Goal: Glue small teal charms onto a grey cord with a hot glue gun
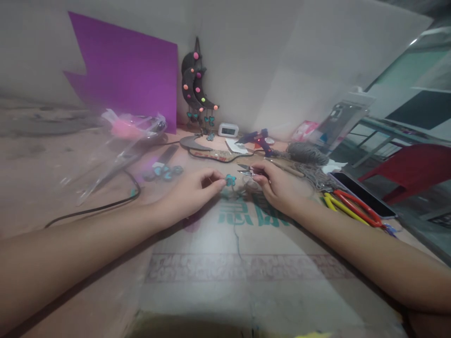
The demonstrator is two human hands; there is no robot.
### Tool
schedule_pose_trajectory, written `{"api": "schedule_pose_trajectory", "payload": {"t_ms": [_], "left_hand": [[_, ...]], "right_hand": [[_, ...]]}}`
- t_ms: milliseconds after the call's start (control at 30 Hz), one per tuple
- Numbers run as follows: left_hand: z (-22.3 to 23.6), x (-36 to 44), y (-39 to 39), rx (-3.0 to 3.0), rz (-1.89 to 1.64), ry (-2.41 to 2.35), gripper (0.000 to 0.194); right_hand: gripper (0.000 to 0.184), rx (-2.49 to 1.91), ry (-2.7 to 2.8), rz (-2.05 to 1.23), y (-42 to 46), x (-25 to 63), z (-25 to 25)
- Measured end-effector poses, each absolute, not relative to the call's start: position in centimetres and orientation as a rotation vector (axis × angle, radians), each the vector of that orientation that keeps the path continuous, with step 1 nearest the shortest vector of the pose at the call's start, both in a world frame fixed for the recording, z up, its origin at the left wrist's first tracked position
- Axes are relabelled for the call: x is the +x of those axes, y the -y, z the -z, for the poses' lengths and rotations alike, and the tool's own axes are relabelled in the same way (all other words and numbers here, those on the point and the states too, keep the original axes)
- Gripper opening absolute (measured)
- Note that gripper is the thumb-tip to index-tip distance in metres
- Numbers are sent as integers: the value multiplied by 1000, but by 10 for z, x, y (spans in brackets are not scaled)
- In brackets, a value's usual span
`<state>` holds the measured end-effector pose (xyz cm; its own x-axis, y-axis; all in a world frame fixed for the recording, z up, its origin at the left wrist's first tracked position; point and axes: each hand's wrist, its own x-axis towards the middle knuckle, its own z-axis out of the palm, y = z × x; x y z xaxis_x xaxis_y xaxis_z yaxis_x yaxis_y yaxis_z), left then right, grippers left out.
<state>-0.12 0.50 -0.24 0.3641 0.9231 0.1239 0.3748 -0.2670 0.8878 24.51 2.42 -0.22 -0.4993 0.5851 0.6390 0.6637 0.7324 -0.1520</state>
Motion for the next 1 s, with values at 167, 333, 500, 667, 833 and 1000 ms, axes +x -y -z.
{"api": "schedule_pose_trajectory", "payload": {"t_ms": [167, 333, 500, 667, 833, 1000], "left_hand": [[1, -2, -6, 1665, -776, -1127, 24], [1, -3, -10, 1721, -833, -1100, 25], [4, -4, -14, 1775, -865, -1050, 25], [5, -4, -15, 1756, -841, -1051, 26], [4, -3, -12, 1715, -808, -1110, 26], [6, -3, -11, 1672, -782, -1129, 27]], "right_hand": [[36, -914, 2274, 158, -26, 244, 3], [32, -972, 2285, 161, -26, 244, 1], [27, -993, 2302, 190, -23, 245, -3], [24, -1070, 2182, 139, -30, 247, 3], [27, -1220, 2102, 79, -50, 255, 15], [25, -1134, 2099, 48, -44, 251, 7]]}}
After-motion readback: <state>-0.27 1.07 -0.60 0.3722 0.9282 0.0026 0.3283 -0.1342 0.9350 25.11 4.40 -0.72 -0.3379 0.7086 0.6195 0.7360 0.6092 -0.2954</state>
